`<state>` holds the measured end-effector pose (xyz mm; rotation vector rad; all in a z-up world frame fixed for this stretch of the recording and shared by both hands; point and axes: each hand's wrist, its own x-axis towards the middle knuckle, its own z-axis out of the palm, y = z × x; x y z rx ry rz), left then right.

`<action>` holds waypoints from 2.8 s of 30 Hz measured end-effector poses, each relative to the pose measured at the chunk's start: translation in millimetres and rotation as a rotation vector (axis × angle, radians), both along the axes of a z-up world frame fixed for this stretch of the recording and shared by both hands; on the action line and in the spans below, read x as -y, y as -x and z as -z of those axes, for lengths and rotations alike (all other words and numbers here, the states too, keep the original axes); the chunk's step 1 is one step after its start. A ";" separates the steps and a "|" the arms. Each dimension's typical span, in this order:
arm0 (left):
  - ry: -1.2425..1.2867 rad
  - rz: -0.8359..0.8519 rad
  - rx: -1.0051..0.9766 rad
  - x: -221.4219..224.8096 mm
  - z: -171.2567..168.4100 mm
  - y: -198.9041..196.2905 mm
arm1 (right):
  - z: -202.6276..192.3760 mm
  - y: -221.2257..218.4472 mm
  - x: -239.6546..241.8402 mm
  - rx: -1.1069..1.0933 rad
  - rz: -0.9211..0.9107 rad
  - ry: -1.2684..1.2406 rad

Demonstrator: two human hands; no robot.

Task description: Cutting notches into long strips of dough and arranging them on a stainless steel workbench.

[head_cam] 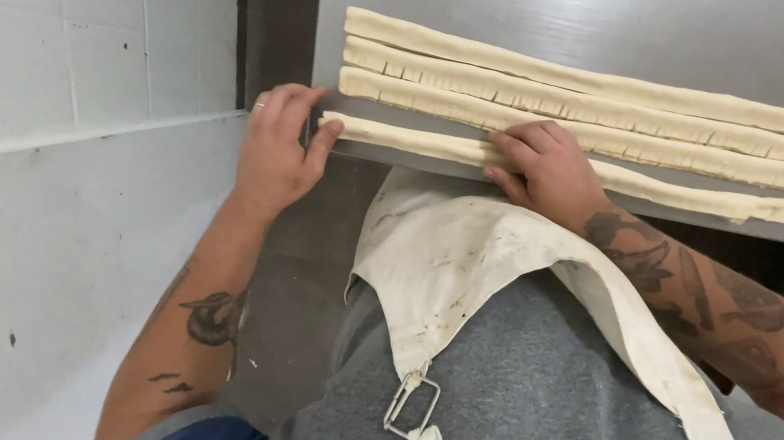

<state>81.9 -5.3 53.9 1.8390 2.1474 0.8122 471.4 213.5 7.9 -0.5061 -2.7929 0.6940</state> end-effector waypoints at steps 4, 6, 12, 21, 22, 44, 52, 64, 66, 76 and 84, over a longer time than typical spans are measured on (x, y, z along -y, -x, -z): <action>0.068 0.080 -0.076 7.5 18.9 12.5 | -1.3 19.3 15.0 0.080 0.023 -0.025; 0.106 0.131 -0.003 6.7 27.0 15.5 | -4.7 26.8 17.5 0.259 0.073 -0.065; 0.103 0.232 0.381 -1.4 14.4 23.0 | 9.2 21.9 25.9 0.365 0.120 -0.042; 0.212 0.195 0.674 -10.7 3.9 35.6 | -48.3 38.4 17.9 0.498 0.161 0.415; 0.213 0.201 0.677 -9.2 7.6 35.5 | -40.6 35.6 22.2 0.500 0.168 0.416; -0.053 0.405 -0.112 -66.0 53.9 -130.9 | -17.8 -171.3 -21.3 0.127 0.299 -0.064; -0.033 0.350 -0.218 -75.9 60.5 -196.5 | 9.1 -177.9 -31.8 0.008 0.233 -0.133; 0.018 0.206 -0.385 -88.3 45.9 -257.4 | 0.1 -270.3 -79.6 0.151 0.152 -0.063; 0.012 0.277 -0.282 -111.9 50.9 -286.9 | 5.5 -296.7 -89.3 0.201 0.184 -0.098; 0.084 0.392 -0.257 -146.5 36.4 -325.0 | 15.5 -307.9 -86.2 0.195 0.165 -0.008; 0.049 0.448 -0.221 -167.5 66.0 -366.5 | 7.0 -303.8 -92.3 0.115 0.123 0.004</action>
